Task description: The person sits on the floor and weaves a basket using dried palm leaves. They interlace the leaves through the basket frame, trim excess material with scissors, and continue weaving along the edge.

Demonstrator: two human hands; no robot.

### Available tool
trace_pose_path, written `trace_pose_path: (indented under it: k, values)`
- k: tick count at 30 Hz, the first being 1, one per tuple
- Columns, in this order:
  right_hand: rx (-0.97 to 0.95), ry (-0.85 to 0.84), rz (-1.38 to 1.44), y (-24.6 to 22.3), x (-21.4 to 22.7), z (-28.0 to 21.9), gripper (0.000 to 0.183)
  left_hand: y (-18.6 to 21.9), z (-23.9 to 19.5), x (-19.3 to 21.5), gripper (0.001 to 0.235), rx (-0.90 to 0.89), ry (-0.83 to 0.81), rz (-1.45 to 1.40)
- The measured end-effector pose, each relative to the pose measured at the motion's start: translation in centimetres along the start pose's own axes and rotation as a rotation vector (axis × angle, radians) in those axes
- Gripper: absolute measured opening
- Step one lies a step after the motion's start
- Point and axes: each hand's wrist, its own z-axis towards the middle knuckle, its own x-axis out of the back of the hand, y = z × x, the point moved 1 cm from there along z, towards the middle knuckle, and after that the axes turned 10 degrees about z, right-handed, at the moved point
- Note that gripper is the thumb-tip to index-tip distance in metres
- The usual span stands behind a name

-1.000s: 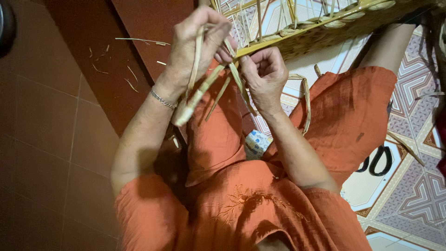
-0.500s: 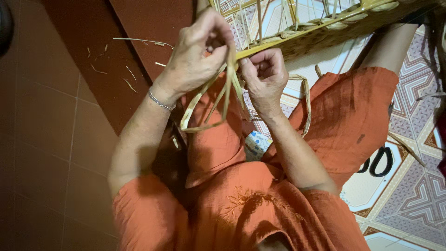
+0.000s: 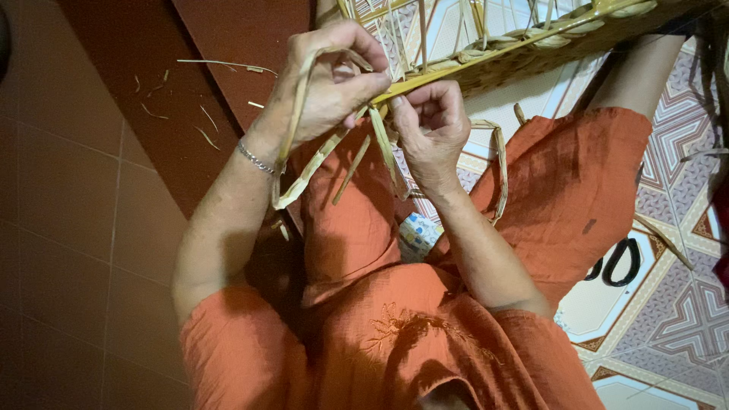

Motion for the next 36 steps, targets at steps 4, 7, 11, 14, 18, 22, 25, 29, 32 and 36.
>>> trace_pose_path:
  k: [4,7,11,14,18,22,25,29,32,36]
  values:
    - [0.011,0.003,-0.005,-0.1,0.0,0.1,0.021,-0.9,0.9,-0.1,0.013,-0.203,0.018,0.093]
    - [0.028,0.023,-0.053,0.1,0.2,0.0,0.022,-1.7,1.5,-0.2,0.014,-0.313,-0.006,0.211]
    - [0.035,0.032,-0.028,0.3,0.2,0.1,0.021,-1.8,1.9,-0.5,0.016,-0.350,0.002,0.258]
    - [0.016,0.020,-0.020,0.4,0.3,0.0,0.019,-1.2,1.6,-0.4,0.014,-0.073,-0.094,-0.004]
    - [0.035,0.006,-0.037,-0.1,0.2,0.0,0.020,0.1,1.3,0.2,0.015,0.048,-0.219,-0.202]
    - [0.186,-0.058,-0.280,-1.9,-0.7,0.0,0.020,0.4,0.7,0.8,0.012,-0.043,-0.181,-0.126]
    - [0.427,-0.137,-0.533,-3.5,-0.7,0.3,0.021,0.0,0.6,0.6,0.009,-0.077,-0.166,-0.096]
    - [0.704,-0.243,-0.851,-2.9,0.5,1.1,0.016,-0.5,0.6,0.3,0.008,-0.053,-0.174,-0.133]
    - [0.633,-0.314,-0.999,-0.5,2.5,1.1,0.014,-0.2,0.4,0.5,0.006,-0.125,-0.139,-0.194]
    - [0.104,-0.509,-1.557,1.5,10.2,-1.1,0.010,-0.2,-0.8,2.3,0.012,-0.043,-0.105,-0.136]
